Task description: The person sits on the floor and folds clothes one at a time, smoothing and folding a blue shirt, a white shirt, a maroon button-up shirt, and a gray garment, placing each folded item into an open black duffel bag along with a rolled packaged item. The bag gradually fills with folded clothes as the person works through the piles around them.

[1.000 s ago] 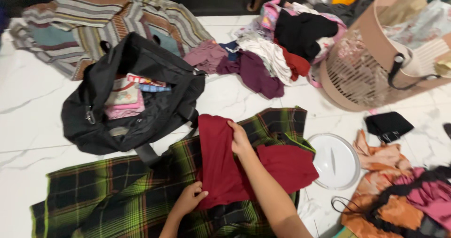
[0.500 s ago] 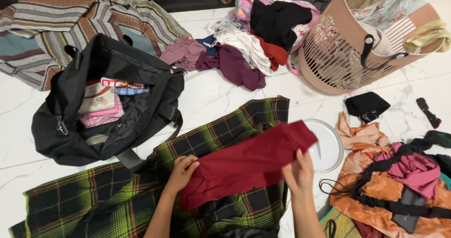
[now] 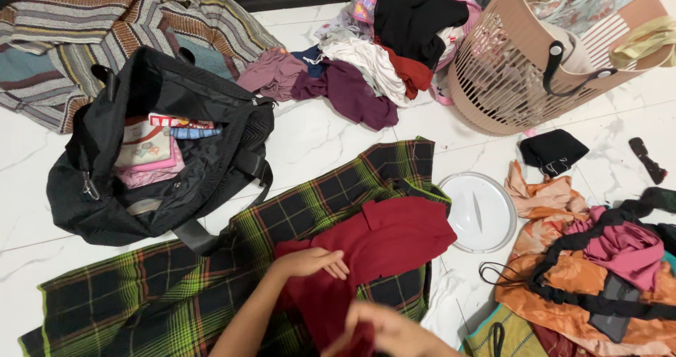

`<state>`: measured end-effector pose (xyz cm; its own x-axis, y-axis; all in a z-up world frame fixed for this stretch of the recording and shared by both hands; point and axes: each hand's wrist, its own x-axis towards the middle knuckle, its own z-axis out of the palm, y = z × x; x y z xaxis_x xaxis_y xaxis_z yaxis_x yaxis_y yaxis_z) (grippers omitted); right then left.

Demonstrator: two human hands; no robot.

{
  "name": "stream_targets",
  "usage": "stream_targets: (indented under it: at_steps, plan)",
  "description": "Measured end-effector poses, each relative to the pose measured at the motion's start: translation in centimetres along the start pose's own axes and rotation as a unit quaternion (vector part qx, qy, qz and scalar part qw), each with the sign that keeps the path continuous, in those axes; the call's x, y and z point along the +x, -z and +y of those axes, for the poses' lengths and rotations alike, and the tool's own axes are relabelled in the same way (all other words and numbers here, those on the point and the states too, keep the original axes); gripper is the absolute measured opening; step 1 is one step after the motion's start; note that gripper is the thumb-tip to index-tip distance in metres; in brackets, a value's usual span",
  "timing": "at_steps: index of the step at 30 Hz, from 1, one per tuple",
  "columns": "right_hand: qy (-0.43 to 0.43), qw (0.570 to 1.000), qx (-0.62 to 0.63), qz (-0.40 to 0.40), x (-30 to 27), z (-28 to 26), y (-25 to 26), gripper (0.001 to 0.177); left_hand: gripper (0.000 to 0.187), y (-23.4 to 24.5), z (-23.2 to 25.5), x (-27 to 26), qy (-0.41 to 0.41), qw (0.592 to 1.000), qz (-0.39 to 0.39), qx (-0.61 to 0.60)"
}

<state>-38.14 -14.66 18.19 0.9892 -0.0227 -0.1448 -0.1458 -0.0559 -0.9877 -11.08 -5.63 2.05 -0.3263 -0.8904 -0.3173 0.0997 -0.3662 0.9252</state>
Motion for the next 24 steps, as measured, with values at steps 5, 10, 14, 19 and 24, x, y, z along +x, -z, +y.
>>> stream_targets:
  at_steps: [5,10,14,19,24]
  plan:
    - [0.147,0.744,0.494,0.425,2.5,7.9,11.0,0.008,0.096,4.7,-4.8,1.0,0.173,0.965,0.090,-0.175]
    - [0.035,0.651,0.597,0.467,0.2,16.5,18.7,0.034,0.052,6.6,-7.0,-1.2,0.045,0.982,0.130,-0.130]
    - [0.056,0.686,0.510,0.516,-1.5,20.5,19.8,0.030,0.034,6.2,-4.5,-1.7,0.054,0.979,0.197,-0.022]
    - [-0.015,0.713,0.184,0.676,-2.4,21.0,20.0,0.053,0.045,2.8,3.5,-2.4,0.228,0.841,0.324,0.370]
    - [-0.170,0.696,0.398,0.573,-2.3,21.6,17.8,0.057,0.081,-6.7,10.7,2.2,0.081,0.809,0.345,0.469]
